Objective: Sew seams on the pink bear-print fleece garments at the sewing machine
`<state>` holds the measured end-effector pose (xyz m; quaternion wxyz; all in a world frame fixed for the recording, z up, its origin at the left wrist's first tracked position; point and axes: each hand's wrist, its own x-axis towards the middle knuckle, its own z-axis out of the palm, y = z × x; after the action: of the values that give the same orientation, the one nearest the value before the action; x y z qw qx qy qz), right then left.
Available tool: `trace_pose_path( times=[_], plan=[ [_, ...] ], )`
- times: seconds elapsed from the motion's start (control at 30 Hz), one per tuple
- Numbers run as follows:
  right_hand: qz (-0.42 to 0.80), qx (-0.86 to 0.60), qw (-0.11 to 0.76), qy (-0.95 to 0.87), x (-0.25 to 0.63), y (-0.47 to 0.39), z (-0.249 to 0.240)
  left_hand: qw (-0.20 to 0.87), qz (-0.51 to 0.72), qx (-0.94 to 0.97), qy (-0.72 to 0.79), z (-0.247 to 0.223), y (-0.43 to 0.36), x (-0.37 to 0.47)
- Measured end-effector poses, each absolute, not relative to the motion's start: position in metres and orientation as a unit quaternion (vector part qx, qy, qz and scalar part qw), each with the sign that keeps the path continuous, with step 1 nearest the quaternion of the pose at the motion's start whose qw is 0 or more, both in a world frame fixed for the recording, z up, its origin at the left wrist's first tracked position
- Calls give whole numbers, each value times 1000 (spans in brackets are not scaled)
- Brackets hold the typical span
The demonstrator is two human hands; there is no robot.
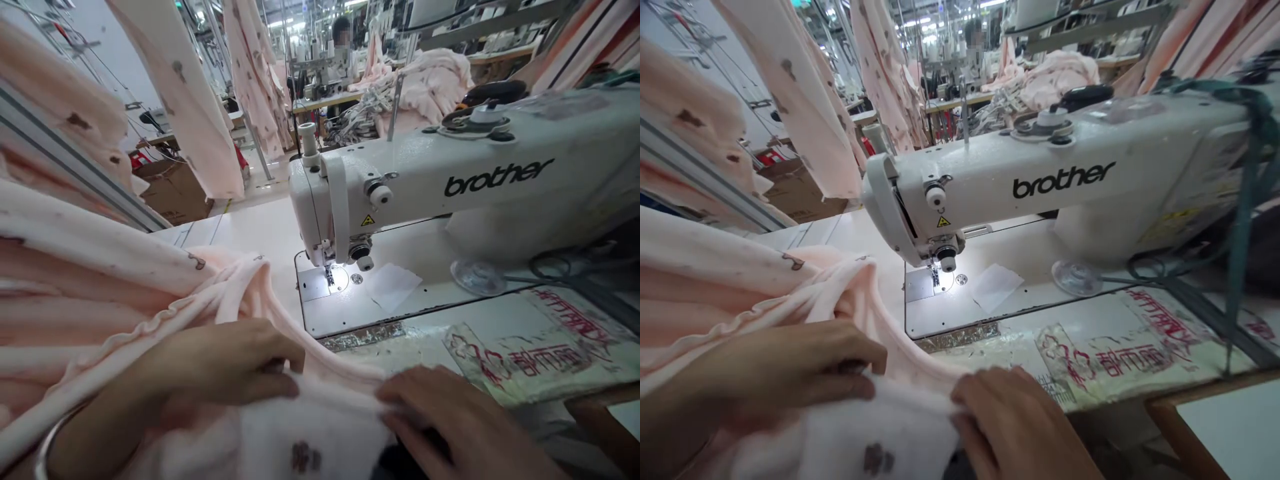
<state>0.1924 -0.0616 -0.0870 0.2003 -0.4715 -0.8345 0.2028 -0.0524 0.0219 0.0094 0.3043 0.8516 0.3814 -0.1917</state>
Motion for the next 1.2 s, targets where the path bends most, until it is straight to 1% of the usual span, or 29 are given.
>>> trace_pose_path(
  times=[0.1,0.17,0.27,0.33,0.4,0.5,0.6,0.8,0.87,1.0,1.2],
  plan=[
    [260,-531,143,-794,178,-40,-90,276,-189,852,403,-8,26,-53],
    [301,-555,113,-767,172,-29,-91,233,-185,846,443,-20,21,-47],
    [336,-555,114,-752,170,-21,-91,188,-124,853,470,-30,9,-30],
    [349,-543,133,-752,174,-21,-89,200,-59,877,433,-38,2,-17],
    [373,-517,150,-756,181,-20,-86,220,-25,894,389,-46,1,-7],
    [420,-484,160,-751,191,-16,-79,256,-31,889,378,-53,4,-3],
    [449,-476,159,-739,197,-8,-70,338,-36,851,400,-53,9,-9],
    [518,-431,131,-727,197,8,-63,434,-3,793,428,-49,12,-16],
    [519,-437,132,-723,197,10,-62,442,-3,787,431,-48,11,-16],
    [502,-449,136,-726,197,10,-61,405,-13,785,468,-47,7,-13],
    [518,-428,146,-726,200,8,-61,401,68,776,482,-49,-1,-7]
  ],
)
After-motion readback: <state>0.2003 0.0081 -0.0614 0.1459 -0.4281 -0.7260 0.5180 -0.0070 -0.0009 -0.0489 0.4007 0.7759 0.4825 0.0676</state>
